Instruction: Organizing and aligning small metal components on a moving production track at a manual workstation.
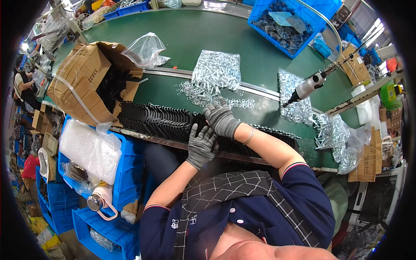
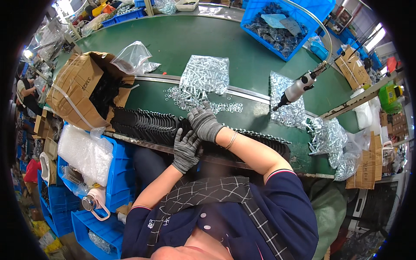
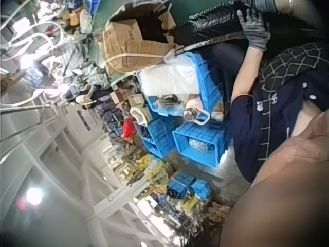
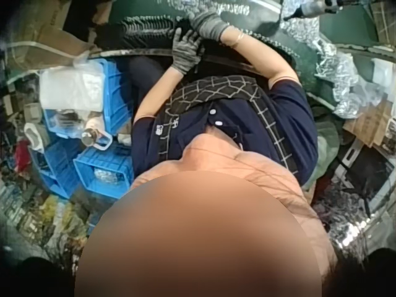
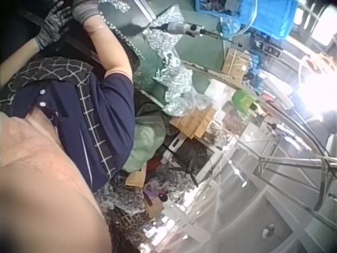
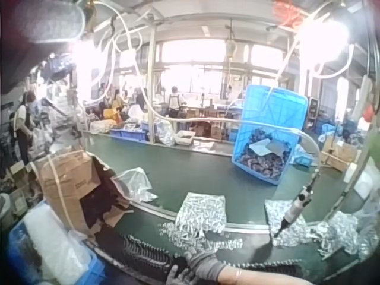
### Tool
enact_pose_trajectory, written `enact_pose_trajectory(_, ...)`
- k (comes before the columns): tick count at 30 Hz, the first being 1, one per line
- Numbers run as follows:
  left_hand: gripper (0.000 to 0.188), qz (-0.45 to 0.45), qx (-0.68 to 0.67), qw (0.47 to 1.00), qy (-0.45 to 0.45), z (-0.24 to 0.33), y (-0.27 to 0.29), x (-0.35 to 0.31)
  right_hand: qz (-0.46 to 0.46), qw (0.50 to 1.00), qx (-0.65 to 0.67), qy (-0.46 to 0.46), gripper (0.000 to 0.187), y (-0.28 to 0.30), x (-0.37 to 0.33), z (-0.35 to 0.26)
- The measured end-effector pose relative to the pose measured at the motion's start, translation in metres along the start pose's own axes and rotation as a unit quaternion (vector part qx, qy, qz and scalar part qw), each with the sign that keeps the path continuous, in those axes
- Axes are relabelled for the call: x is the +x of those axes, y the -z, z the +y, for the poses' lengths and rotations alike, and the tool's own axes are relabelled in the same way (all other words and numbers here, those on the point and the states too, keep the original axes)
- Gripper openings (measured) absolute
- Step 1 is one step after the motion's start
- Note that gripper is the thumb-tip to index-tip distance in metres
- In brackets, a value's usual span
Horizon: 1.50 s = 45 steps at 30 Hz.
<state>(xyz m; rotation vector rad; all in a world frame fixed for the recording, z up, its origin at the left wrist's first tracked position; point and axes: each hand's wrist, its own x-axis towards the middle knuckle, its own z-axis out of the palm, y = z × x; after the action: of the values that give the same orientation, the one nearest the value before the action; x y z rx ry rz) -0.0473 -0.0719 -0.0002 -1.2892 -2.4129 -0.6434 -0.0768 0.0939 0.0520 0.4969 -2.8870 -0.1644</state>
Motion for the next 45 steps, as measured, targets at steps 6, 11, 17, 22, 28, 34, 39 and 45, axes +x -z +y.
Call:
enact_pose_trajectory(6,0.048,0.000,0.000,1.000,-0.002,-0.001,0.000,0.000,-0.102,0.994,0.022,-0.015,0.044,0.019,0.009,-0.003)
enact_pose_trajectory(11,0.049,-0.015,0.006,1.000,0.003,-0.002,-0.001,-0.002,-0.072,0.997,0.025,-0.018,0.045,0.010,0.009,-0.004)
enact_pose_trajectory(17,0.048,-0.007,0.010,1.000,0.001,0.001,0.003,0.000,-0.068,0.997,0.028,-0.030,0.045,0.001,0.007,-0.002)
enact_pose_trajectory(22,0.047,0.002,0.003,1.000,0.000,0.002,0.004,0.000,-0.040,0.999,0.022,-0.005,0.046,-0.004,0.008,0.001)
enact_pose_trajectory(28,0.046,0.007,-0.001,1.000,-0.001,0.003,0.005,0.002,-0.016,0.999,0.027,0.005,0.042,0.010,0.008,0.001)
enact_pose_trajectory(34,0.044,0.066,-0.010,0.997,0.034,0.003,0.008,0.003,-0.182,0.978,0.084,-0.055,0.035,0.019,0.050,0.057)
enact_pose_trajectory(39,0.043,0.084,0.002,0.996,0.036,0.004,0.011,0.002,-0.205,0.977,-0.054,0.005,0.029,0.015,0.067,0.089)
enact_pose_trajectory(45,0.040,0.066,-0.027,0.997,0.017,0.001,0.012,0.004,-0.147,0.989,-0.007,-0.003,0.022,-0.005,0.053,0.106)
